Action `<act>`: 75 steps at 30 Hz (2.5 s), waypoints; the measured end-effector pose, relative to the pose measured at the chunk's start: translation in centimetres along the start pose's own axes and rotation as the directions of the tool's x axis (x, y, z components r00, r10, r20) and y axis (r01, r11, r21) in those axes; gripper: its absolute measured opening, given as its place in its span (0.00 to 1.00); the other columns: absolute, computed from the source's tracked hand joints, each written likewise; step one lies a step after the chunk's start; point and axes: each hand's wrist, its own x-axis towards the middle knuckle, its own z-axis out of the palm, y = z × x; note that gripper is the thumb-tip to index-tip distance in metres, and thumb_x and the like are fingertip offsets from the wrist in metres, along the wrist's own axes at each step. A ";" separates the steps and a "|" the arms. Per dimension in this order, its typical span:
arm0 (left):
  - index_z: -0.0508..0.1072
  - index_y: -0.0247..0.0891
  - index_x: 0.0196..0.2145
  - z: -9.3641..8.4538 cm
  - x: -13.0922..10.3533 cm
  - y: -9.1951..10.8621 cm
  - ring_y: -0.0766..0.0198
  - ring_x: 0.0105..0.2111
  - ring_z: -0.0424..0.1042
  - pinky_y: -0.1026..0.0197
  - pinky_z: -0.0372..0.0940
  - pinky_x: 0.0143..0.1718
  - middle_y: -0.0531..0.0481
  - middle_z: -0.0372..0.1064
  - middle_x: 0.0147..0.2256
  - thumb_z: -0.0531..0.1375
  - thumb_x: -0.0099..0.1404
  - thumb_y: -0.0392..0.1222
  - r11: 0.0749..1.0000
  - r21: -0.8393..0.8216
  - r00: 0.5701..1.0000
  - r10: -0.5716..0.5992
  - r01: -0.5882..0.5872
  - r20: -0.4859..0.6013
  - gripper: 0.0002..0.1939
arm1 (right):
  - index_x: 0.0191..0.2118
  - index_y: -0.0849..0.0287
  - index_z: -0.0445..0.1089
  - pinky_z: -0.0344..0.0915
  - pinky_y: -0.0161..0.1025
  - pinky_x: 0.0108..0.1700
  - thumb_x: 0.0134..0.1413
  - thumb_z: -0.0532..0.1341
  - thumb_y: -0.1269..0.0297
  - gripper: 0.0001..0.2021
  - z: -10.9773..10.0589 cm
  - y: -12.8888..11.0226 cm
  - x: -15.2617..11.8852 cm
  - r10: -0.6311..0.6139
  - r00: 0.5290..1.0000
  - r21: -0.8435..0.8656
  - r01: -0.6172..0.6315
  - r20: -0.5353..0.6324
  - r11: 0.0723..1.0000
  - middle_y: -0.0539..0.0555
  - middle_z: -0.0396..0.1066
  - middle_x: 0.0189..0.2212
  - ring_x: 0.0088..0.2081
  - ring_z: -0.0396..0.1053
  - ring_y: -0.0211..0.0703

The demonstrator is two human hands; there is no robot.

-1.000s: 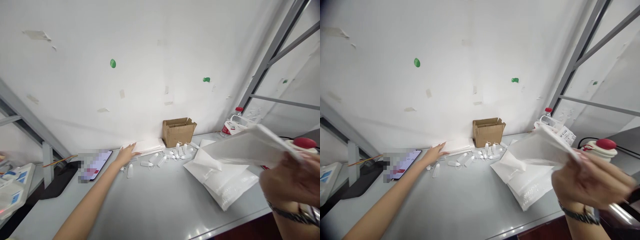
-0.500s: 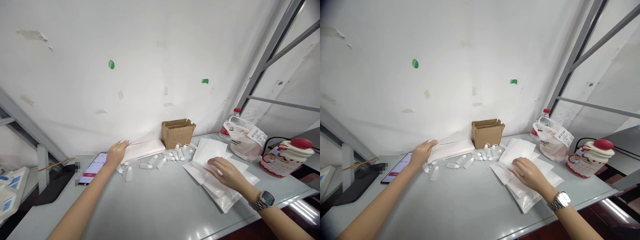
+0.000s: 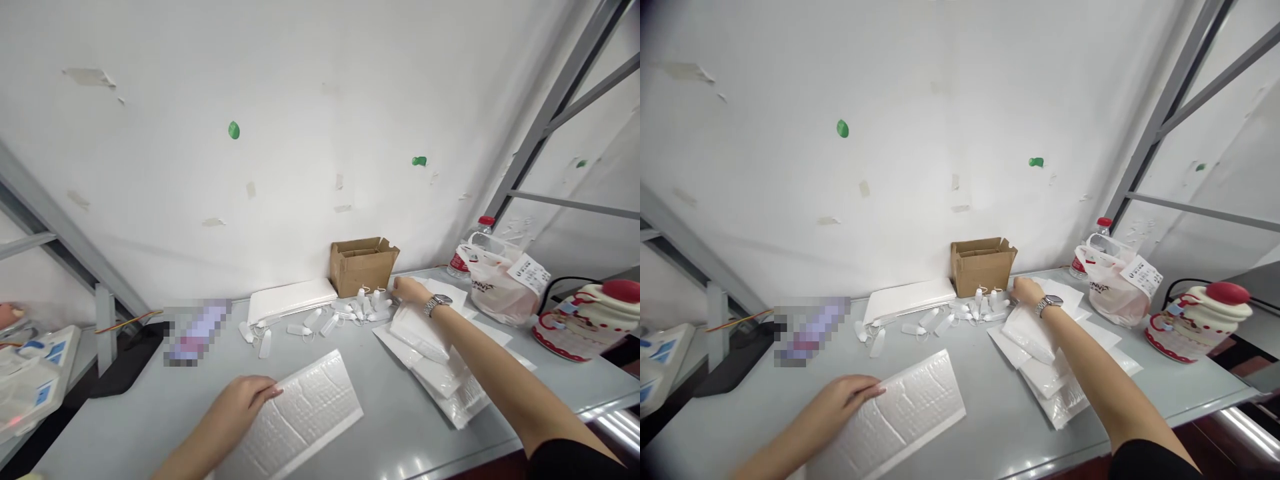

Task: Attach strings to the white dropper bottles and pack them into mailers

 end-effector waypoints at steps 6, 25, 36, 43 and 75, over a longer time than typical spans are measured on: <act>0.60 0.50 0.57 5.2 -2.1 -2.3 0.48 0.50 0.65 0.50 0.62 0.48 0.44 0.66 0.52 0.56 0.54 0.62 0.953 0.281 0.975 0.162 -0.115 -0.152 0.34 | 0.39 0.66 0.67 0.66 0.43 0.39 0.54 0.59 0.61 0.12 -1.1 0.6 -0.7 0.015 0.993 0.210 0.011 -0.118 0.978 0.59 0.71 0.36 0.36 0.69 0.45; 0.50 0.58 0.59 4.2 -1.4 5.0 0.50 0.61 0.44 0.36 0.42 0.58 0.52 0.51 0.60 0.53 0.62 0.33 0.846 -0.132 0.749 0.521 -0.517 0.410 0.31 | 0.45 0.54 0.59 0.65 0.42 0.38 0.52 0.59 0.57 0.16 2.0 -18.4 -13.9 -0.582 0.809 0.984 0.161 -0.085 0.080 0.49 0.71 0.28 0.32 0.70 0.41; 0.74 0.40 0.39 4.3 -4.8 -1.3 0.51 0.43 0.67 0.48 0.62 0.46 0.44 0.70 0.39 0.56 0.59 0.52 0.940 -0.180 0.806 -0.340 0.289 -0.484 0.16 | 0.47 0.56 0.58 0.61 0.40 0.38 0.56 0.56 0.55 0.16 10.8 -24.5 -15.2 -0.418 0.890 0.956 0.261 -0.183 0.135 0.48 0.63 0.27 0.32 0.64 0.41; 0.77 0.43 0.31 6.9 -3.1 -2.0 0.50 0.47 0.65 0.47 0.59 0.50 0.44 0.70 0.42 0.55 0.59 0.48 0.929 -0.328 0.697 -0.351 0.173 -0.625 0.12 | 0.49 0.54 0.57 0.65 0.43 0.41 0.56 0.56 0.55 0.16 9.3 -23.6 -15.3 -0.398 0.892 0.955 0.277 -0.217 0.101 0.52 0.67 0.32 0.37 0.68 0.44; 0.75 0.32 0.28 4.6 -2.2 0.2 0.64 0.27 0.74 0.66 0.65 0.30 0.47 0.76 0.26 0.67 0.49 0.47 -0.156 -0.988 0.853 -0.515 -0.001 0.081 0.14 | 0.52 0.51 0.63 0.62 0.43 0.46 0.61 0.52 0.64 0.14 4.2 -24.5 -13.4 -0.854 0.475 0.647 0.723 -0.212 0.241 0.52 0.67 0.34 0.38 0.64 0.41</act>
